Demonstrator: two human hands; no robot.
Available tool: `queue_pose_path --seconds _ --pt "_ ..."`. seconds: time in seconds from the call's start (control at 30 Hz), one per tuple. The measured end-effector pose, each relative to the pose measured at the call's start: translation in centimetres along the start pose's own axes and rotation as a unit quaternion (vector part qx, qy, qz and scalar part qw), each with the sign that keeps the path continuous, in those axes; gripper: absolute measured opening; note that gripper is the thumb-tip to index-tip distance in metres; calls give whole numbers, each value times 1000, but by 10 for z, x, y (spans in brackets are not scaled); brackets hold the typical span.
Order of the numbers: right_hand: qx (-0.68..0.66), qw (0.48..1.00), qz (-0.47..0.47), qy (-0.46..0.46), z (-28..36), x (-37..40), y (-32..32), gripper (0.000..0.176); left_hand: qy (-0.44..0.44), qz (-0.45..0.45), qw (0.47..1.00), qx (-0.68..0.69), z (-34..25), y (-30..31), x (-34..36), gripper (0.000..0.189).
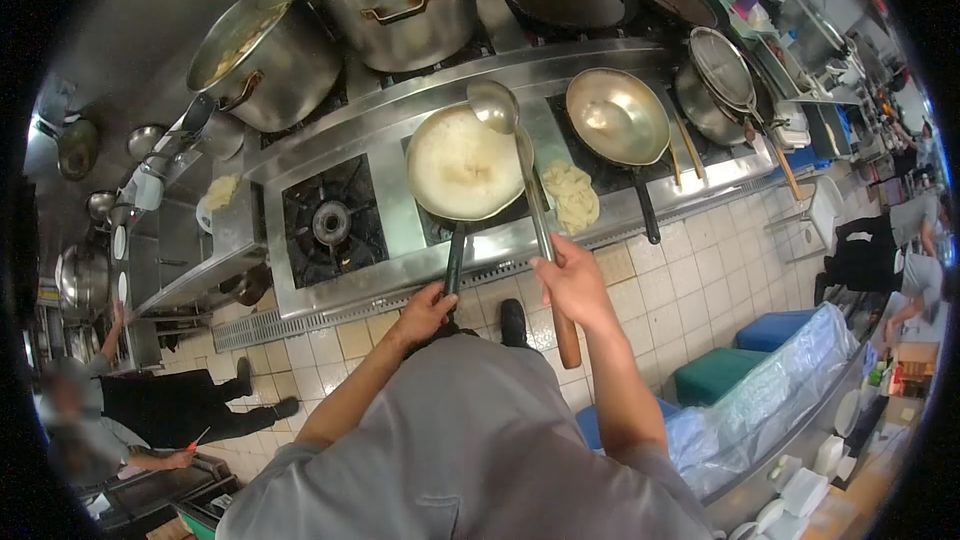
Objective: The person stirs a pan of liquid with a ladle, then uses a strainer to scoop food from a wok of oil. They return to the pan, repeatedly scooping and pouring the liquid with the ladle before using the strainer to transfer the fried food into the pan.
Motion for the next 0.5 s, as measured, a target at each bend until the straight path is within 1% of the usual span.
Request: queue_pose_path --seconds 0.03,0.1,0.13,0.2,0.33,0.4,0.43,0.5 --pt "0 1000 0 0 2 -4 -1 16 3 11 1000 -11 1 -1 0 28" --pt "76 997 -16 5 5 -16 -3 15 -2 3 1000 1 -1 -1 1 27" --pt "75 997 -17 5 0 -24 -4 15 -9 -4 1000 14 -3 -1 1 26" --pt "167 982 -50 79 -6 -42 -5 17 -8 -4 1000 5 -2 -1 1 26" --pt "166 983 -32 76 -17 -61 -14 18 7 -4 1000 -6 -3 -1 2 28" --pt "97 995 12 -13 -29 -65 -22 17 5 -7 1000 -3 2 -1 1 28" --pt "97 995 12 -13 -32 -64 -25 17 4 -8 1000 0 5 -2 1 28" --pt "40 997 36 -48 -46 -62 -33 15 5 -8 1000 -5 0 -1 2 28"
Point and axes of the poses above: each hand's wrist, its own x-axis away from the middle knuckle, its own y-axis out of the back of the hand, z = x × y, the point moved 7 cm from there along -x, towards the middle knuckle, and after that the axes turned 8 degrees about -y, right-handed, at the moved point
